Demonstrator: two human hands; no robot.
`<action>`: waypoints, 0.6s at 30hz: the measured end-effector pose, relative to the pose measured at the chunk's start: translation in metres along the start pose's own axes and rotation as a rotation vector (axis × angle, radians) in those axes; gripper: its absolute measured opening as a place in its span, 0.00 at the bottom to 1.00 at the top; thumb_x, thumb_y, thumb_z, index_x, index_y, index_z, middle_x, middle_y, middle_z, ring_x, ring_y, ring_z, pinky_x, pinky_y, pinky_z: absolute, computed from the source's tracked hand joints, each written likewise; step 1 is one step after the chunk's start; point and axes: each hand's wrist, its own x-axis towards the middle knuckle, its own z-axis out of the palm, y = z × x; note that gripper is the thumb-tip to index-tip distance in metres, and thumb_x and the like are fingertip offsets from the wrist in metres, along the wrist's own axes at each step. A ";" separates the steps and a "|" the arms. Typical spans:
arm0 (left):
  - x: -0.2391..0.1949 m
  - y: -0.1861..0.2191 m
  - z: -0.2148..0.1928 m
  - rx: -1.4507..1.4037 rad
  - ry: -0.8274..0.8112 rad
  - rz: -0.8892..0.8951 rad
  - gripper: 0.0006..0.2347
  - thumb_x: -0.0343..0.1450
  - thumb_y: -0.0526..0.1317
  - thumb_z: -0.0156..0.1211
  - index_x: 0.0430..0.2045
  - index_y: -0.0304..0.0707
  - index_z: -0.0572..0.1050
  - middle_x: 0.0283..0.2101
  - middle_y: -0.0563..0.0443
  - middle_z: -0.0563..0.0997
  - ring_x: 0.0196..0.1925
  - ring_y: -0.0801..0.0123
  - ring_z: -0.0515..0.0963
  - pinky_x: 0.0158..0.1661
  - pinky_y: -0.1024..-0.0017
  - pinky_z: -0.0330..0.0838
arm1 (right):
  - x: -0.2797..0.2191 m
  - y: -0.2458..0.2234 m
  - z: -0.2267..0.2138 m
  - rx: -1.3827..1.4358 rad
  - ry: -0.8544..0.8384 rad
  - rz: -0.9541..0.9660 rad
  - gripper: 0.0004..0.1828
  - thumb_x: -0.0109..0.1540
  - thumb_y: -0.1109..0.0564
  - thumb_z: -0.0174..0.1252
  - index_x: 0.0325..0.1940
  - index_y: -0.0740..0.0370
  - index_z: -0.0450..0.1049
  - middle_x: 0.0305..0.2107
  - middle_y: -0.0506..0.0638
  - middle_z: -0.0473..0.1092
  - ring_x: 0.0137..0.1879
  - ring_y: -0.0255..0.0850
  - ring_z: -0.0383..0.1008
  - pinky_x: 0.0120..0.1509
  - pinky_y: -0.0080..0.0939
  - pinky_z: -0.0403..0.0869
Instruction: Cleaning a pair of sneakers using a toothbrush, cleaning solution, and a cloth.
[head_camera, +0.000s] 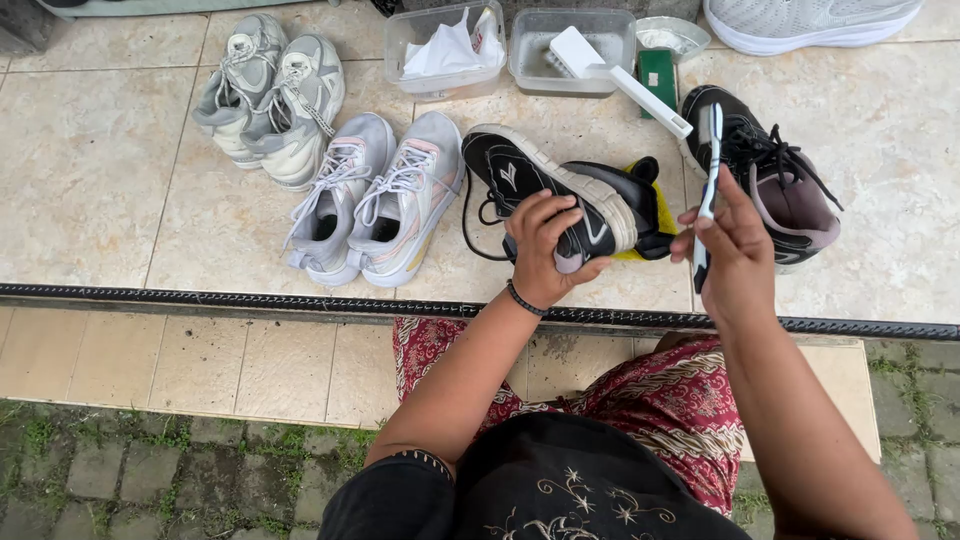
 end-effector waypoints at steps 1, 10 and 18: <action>-0.004 0.001 0.000 0.005 0.008 0.003 0.27 0.69 0.61 0.65 0.56 0.49 0.68 0.61 0.54 0.66 0.69 0.53 0.57 0.68 0.47 0.44 | 0.017 0.002 0.001 -0.001 -0.009 -0.005 0.29 0.73 0.69 0.40 0.80 0.66 0.54 0.43 0.60 0.69 0.34 0.40 0.75 0.35 0.35 0.77; -0.032 -0.016 0.004 0.292 -0.146 0.051 0.31 0.65 0.61 0.68 0.56 0.50 0.64 0.62 0.50 0.65 0.69 0.51 0.62 0.57 0.46 0.56 | 0.158 0.018 0.055 -0.257 -0.273 0.044 0.14 0.73 0.65 0.52 0.62 0.75 0.64 0.40 0.68 0.74 0.29 0.50 0.79 0.29 0.45 0.83; -0.063 -0.033 0.014 0.499 -0.234 0.074 0.31 0.66 0.56 0.75 0.58 0.54 0.63 0.66 0.53 0.65 0.72 0.56 0.63 0.45 0.48 0.66 | 0.225 0.009 0.129 -0.866 -0.224 0.428 0.10 0.66 0.55 0.54 0.52 0.52 0.74 0.38 0.51 0.77 0.26 0.42 0.79 0.30 0.38 0.73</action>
